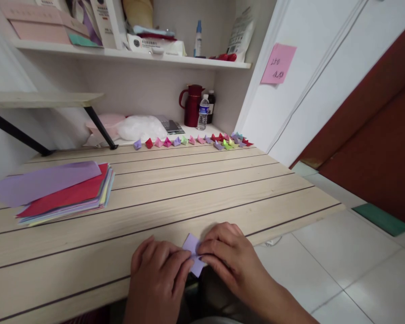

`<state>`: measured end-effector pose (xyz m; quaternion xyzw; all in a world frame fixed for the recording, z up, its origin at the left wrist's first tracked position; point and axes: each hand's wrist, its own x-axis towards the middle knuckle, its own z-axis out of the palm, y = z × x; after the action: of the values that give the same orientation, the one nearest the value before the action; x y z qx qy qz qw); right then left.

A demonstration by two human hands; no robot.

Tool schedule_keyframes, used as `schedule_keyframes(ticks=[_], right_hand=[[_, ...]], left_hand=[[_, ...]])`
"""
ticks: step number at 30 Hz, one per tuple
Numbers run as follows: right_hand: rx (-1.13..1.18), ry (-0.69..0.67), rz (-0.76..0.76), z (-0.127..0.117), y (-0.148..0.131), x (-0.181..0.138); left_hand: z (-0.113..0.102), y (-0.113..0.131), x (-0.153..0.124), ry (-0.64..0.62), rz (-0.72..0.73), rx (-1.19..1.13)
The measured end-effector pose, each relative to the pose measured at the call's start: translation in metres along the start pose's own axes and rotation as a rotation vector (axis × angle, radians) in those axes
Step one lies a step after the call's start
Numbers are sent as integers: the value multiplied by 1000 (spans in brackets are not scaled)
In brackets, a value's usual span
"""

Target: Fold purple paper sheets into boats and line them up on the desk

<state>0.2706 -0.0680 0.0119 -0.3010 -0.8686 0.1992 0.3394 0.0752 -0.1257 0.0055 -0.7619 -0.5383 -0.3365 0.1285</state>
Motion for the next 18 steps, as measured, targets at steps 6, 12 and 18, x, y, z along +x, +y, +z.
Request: schedule_keyframes(ticks=[6,12,18], right_hand=[[-86,33,38,5,-3,1],[-252,58,133,14,-5,5],[-294,44,142,16,-3,3]], left_hand=[[4,-7,-4,-32,-16,59],[15,-1,-6,10,-225,72],[19,4,-8,52,-236,95]])
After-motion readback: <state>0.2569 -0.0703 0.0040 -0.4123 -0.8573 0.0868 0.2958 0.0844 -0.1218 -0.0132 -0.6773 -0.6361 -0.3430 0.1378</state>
